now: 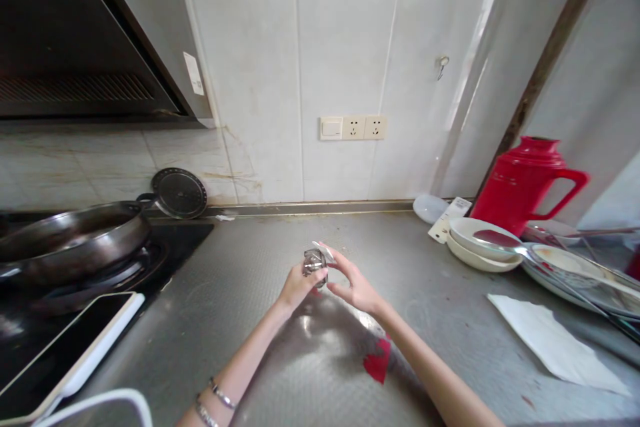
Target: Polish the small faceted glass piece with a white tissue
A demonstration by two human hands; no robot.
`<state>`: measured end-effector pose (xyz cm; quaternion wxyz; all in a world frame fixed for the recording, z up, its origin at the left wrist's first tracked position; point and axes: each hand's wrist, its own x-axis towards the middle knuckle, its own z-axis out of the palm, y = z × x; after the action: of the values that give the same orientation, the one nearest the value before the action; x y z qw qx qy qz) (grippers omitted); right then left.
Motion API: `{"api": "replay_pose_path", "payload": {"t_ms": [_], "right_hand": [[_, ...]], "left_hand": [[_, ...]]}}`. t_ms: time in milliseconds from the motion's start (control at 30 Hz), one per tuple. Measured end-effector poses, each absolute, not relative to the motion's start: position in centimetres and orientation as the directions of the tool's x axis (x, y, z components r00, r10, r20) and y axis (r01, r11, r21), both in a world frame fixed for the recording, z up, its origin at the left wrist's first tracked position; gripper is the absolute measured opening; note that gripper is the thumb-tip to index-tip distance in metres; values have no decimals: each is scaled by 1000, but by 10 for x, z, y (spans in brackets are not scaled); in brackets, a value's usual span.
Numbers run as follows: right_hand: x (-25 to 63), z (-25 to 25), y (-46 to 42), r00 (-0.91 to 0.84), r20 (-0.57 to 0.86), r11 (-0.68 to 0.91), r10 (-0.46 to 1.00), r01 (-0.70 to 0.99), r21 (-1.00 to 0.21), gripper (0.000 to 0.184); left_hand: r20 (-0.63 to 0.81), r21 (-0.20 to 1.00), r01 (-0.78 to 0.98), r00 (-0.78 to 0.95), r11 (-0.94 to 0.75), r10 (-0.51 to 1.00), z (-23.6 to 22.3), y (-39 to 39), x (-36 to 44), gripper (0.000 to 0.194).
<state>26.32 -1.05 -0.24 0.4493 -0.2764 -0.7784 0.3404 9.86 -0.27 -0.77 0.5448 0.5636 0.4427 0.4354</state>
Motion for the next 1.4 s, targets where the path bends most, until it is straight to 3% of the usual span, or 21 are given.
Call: {"api": "replay_pose_path", "payload": {"t_ms": [100,200,367,467,567,633,833,1200,1300,1400], "right_hand": [[257,-13,-6,-418,498,588,759,114,-801,80],[253,-22,-1,-388,491,548,780,43,-836,74],[256,-13,1,-255,394,397,883,-43,-917,52],[259,-3,-2,-220,293,282,931,-78,-956,42],[257,-1,-5,-230,227,207,946,-110,-972,40],[254,-3,-7,-251,212,189,944,-115,-975,41],[247,-6,-8,-237,261,256,936,-52,-965,40],[245,-18,-1,20,525,508,851,224,-832,32],[245,-22,-6,-1,651,611,759,346,-712,28],[247,-25,-12,-151,822,788,549,422,-449,31]], "left_hand": [[-39,999,42,276,28,960,-12,0,98,50],[-50,998,40,314,39,948,-16,1,98,60],[19,1000,-13,400,-15,916,-21,3,92,114],[103,960,207,368,-189,924,-23,3,88,129],[222,844,420,292,-334,930,-27,2,89,127],[298,807,445,260,-388,918,-30,1,91,117],[393,806,387,215,-448,894,-26,-3,96,81],[420,855,241,197,-459,886,-33,-4,104,80],[423,857,236,184,-458,887,-36,-3,104,78],[396,870,243,173,-429,902,-37,-3,105,77]]}}
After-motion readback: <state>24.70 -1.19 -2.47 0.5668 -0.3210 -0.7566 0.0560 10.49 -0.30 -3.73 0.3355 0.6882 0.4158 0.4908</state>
